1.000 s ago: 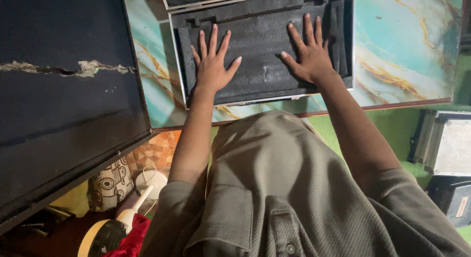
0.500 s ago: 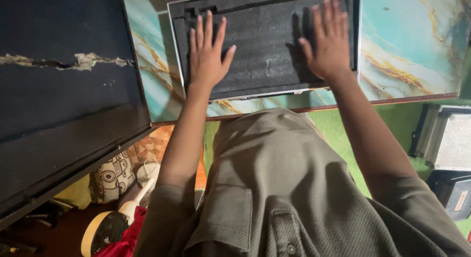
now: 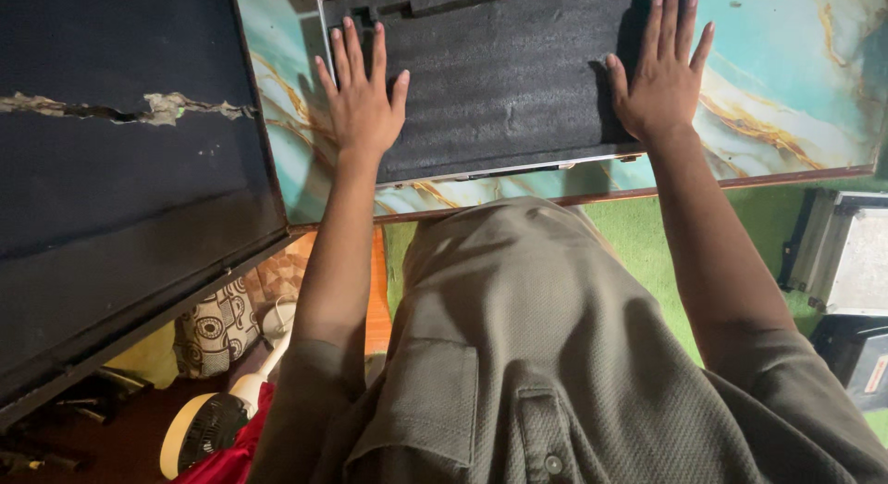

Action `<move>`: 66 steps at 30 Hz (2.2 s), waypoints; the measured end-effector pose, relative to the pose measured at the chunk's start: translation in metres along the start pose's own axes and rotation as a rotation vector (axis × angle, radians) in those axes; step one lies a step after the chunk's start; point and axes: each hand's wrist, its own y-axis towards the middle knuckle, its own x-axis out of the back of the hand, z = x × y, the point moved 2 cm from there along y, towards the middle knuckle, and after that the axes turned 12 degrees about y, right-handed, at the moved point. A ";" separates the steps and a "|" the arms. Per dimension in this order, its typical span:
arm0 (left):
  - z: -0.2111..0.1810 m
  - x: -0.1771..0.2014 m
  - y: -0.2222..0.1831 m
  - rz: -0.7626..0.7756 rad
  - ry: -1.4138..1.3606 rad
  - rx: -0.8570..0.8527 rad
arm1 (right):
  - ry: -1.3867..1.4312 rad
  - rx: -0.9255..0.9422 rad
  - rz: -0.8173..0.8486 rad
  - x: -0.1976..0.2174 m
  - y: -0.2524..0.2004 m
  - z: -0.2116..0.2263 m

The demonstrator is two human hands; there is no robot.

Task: The person picks up an antenna, places it into a foam-lined equipment case alongside two microphones, and then fits a large foam insert into another case before picking up and placing a black electronic receiver component into it.

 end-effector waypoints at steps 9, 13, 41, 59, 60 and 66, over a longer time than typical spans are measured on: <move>0.006 0.007 -0.003 -0.125 -0.056 0.012 | 0.055 0.053 -0.030 0.004 -0.004 -0.002; 0.003 0.035 -0.018 -0.360 -0.216 -0.085 | 0.161 0.164 -0.103 0.023 -0.009 0.019; -0.066 0.170 -0.095 -0.567 -0.887 -0.292 | 0.923 0.326 -0.119 0.120 -0.065 0.095; -0.063 0.205 -0.080 -0.560 -0.921 -0.379 | 0.555 0.356 -0.420 0.149 -0.089 0.137; -0.059 0.206 -0.080 -0.583 -0.921 -0.411 | 0.557 0.331 -0.431 0.147 -0.093 0.140; -0.043 0.213 -0.077 -0.399 -1.052 -0.432 | 0.567 0.148 -0.501 0.126 -0.125 0.157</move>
